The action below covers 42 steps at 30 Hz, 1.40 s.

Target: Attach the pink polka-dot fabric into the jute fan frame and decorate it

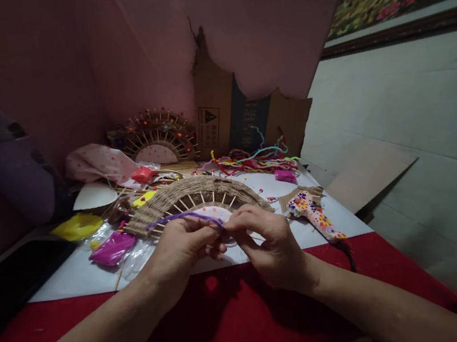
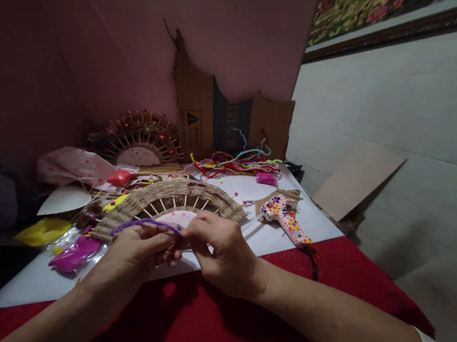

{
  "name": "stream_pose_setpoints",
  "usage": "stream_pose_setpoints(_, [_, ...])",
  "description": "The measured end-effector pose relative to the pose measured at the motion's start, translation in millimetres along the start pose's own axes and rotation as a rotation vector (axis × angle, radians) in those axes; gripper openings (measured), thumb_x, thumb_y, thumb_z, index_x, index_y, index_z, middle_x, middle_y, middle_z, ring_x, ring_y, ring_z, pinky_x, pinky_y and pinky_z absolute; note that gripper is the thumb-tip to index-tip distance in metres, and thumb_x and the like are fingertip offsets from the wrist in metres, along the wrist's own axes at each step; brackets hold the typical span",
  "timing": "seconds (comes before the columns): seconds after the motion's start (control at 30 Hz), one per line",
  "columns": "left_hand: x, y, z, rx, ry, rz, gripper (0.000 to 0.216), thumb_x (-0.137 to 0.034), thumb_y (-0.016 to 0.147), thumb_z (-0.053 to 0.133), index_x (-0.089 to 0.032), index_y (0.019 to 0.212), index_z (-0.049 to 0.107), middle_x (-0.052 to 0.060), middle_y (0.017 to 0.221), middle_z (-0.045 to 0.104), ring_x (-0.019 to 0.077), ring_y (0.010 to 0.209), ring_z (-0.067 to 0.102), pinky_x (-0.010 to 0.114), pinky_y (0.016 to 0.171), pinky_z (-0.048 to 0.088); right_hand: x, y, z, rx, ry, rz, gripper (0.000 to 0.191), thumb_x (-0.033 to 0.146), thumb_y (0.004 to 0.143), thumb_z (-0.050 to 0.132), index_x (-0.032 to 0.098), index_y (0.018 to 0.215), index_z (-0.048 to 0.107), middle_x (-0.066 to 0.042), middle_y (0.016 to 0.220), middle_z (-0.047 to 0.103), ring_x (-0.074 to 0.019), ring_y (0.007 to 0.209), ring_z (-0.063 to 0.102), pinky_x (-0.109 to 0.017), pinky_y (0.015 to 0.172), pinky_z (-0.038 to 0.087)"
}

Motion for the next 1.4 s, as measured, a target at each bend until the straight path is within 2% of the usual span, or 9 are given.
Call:
stream_pose_setpoints(0.13, [2, -1, -1, -0.012, -0.05, -0.021, 0.006, -0.016, 0.065, 0.07, -0.012, 0.065, 0.066, 0.004, 0.061, 0.067, 0.0102, 0.05, 0.058, 0.02, 0.05, 0.045, -6, 0, -1, -0.041, 0.02, 0.083, 0.019, 0.002, 0.077, 0.053, 0.017, 0.087, 0.059, -0.001, 0.074, 0.058, -0.0124, 0.066, 0.055, -0.027, 0.061, 0.047])
stream_pose_setpoints(0.33, [2, -4, 1, 0.002, -0.037, -0.036, 0.007, -0.013, 0.064, 0.072, -0.009, 0.067, 0.067, 0.004, 0.059, 0.065, 0.0099, 0.052, 0.058, 0.02, 0.053, 0.047, -1, 3, -1, -0.001, 0.041, 0.013, 0.019, 0.001, 0.079, 0.051, 0.016, 0.084, 0.061, -0.003, 0.079, 0.059, -0.0126, 0.072, 0.056, -0.028, 0.065, 0.047])
stream_pose_setpoints(0.43, [2, -3, 3, 0.021, -0.078, -0.036, 0.012, -0.02, 0.069, 0.071, -0.01, 0.071, 0.067, 0.005, 0.065, 0.065, 0.0102, 0.055, 0.058, 0.02, 0.054, 0.047, 0, 4, -2, -0.006, 0.036, 0.006, 0.018, 0.002, 0.079, 0.051, 0.016, 0.084, 0.061, -0.004, 0.08, 0.059, -0.013, 0.073, 0.057, -0.028, 0.066, 0.047])
stream_pose_setpoints(0.5, [2, -3, 4, 0.037, -0.099, -0.034, 0.016, -0.025, 0.073, 0.067, -0.009, 0.073, 0.067, 0.005, 0.066, 0.065, 0.0101, 0.056, 0.058, 0.02, 0.054, 0.047, -2, 4, -1, -0.01, 0.023, 0.034, 0.016, 0.004, 0.08, 0.051, 0.016, 0.084, 0.061, -0.003, 0.079, 0.059, -0.0129, 0.072, 0.056, -0.027, 0.066, 0.047])
stream_pose_setpoints(0.63, [3, -1, 4, 0.049, -0.114, -0.041, 0.015, -0.022, 0.076, 0.063, -0.008, 0.077, 0.067, 0.006, 0.066, 0.064, 0.0104, 0.057, 0.057, 0.019, 0.052, 0.047, -8, 1, -1, -0.015, -0.025, 0.13, 0.008, 0.012, 0.084, 0.052, 0.016, 0.086, 0.058, -0.002, 0.076, 0.06, -0.0133, 0.07, 0.056, -0.028, 0.065, 0.046])
stream_pose_setpoints(0.93, [1, -3, 1, 0.013, -0.135, -0.037, 0.012, -0.021, 0.077, 0.061, -0.01, 0.074, 0.066, 0.003, 0.065, 0.063, 0.007, 0.052, 0.052, 0.017, 0.048, 0.043, 5, 1, 2, 0.055, -0.118, -0.083, 0.021, 0.007, 0.085, 0.045, 0.017, 0.099, 0.056, -0.007, 0.086, 0.062, -0.0163, 0.081, 0.057, -0.032, 0.071, 0.05])
stream_pose_setpoints(1.1, [1, -4, 3, 0.047, -0.136, -0.048, 0.003, -0.014, 0.072, 0.064, -0.011, 0.073, 0.064, 0.005, 0.068, 0.066, 0.0088, 0.055, 0.056, 0.018, 0.051, 0.045, 8, 1, 2, 0.033, -0.148, -0.129, 0.02, 0.006, 0.085, 0.045, 0.017, 0.097, 0.055, -0.006, 0.084, 0.061, -0.016, 0.081, 0.057, -0.031, 0.071, 0.05])
stream_pose_setpoints(1.2, [3, -4, 1, 0.014, -0.131, -0.061, 0.004, -0.009, 0.069, 0.062, -0.013, 0.069, 0.061, 0.005, 0.067, 0.068, 0.0089, 0.053, 0.057, 0.019, 0.05, 0.046, 9, 1, 1, 0.019, -0.17, -0.137, 0.019, 0.005, 0.084, 0.046, 0.017, 0.095, 0.055, -0.006, 0.083, 0.06, -0.0157, 0.08, 0.057, -0.03, 0.07, 0.05])
stream_pose_setpoints(1.4, [3, -3, -1, -0.008, -0.053, -0.054, 0.005, -0.016, 0.071, 0.064, -0.013, 0.07, 0.06, 0.003, 0.064, 0.065, 0.0094, 0.048, 0.057, 0.021, 0.046, 0.047, 10, 1, 0, 0.036, -0.139, -0.119, 0.021, 0.005, 0.083, 0.046, 0.017, 0.097, 0.055, -0.006, 0.084, 0.06, -0.0165, 0.081, 0.056, -0.032, 0.071, 0.049])
Point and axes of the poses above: each hand's wrist, its own y-axis towards the middle knuckle, its own z-axis out of the palm, x = y × z, the point moved 7 cm from there along y, towards the middle knuckle
